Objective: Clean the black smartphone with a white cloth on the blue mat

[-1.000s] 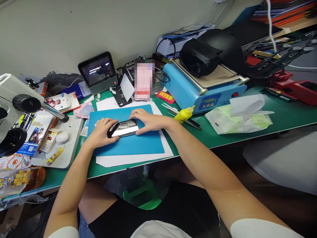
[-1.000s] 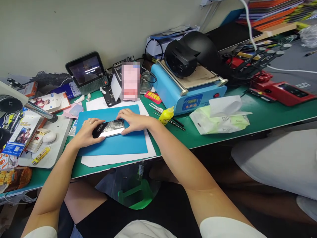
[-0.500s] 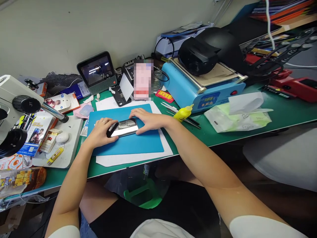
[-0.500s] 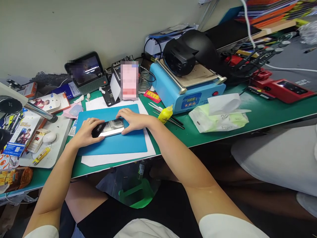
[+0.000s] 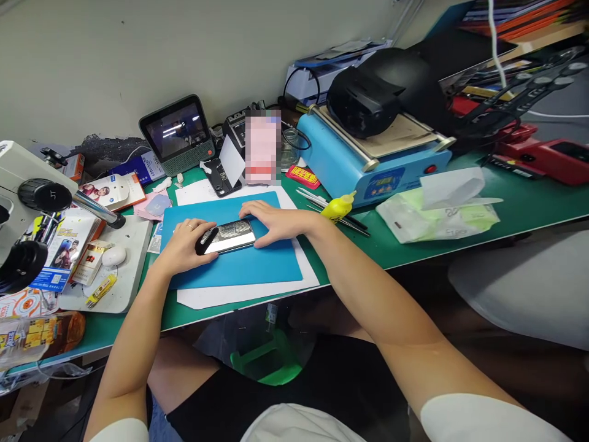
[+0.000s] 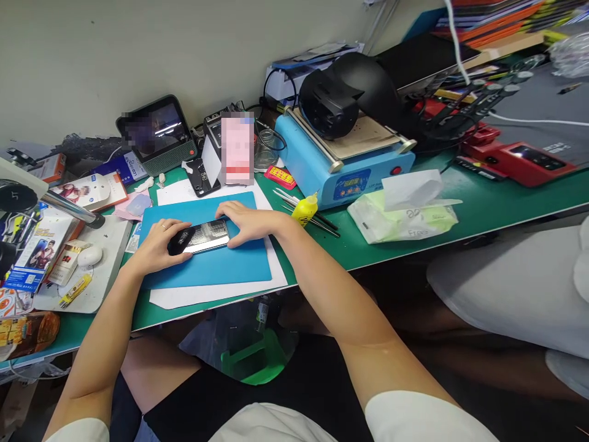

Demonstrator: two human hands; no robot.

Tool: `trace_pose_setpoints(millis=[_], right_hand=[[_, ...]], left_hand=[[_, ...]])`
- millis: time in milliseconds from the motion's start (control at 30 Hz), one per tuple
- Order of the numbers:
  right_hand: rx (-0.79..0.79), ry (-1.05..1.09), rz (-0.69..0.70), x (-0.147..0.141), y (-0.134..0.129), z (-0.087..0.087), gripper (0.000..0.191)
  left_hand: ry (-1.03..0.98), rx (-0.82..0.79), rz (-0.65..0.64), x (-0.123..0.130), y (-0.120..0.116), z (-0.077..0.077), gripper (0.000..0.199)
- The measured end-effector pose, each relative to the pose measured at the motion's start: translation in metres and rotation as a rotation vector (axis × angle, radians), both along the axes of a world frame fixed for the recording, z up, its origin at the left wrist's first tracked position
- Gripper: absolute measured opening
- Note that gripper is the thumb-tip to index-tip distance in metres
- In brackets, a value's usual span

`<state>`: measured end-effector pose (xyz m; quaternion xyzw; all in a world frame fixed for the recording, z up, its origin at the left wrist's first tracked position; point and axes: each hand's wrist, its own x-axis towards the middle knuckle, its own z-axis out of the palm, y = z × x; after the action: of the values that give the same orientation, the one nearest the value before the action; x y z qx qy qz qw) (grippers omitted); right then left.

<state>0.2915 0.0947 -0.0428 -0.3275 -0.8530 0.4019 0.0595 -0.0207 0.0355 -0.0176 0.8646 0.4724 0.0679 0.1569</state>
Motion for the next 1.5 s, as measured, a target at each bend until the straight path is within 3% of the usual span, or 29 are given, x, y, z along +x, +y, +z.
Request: trace_pose_setpoints(millis=[1500], right_hand=[[-0.015, 0.009, -0.010, 0.0004, -0.0006, 0.0024, 0.072]], left_hand=[[-0.024, -0.025, -0.014, -0.0012, 0.0017, -0.0005, 0.068]])
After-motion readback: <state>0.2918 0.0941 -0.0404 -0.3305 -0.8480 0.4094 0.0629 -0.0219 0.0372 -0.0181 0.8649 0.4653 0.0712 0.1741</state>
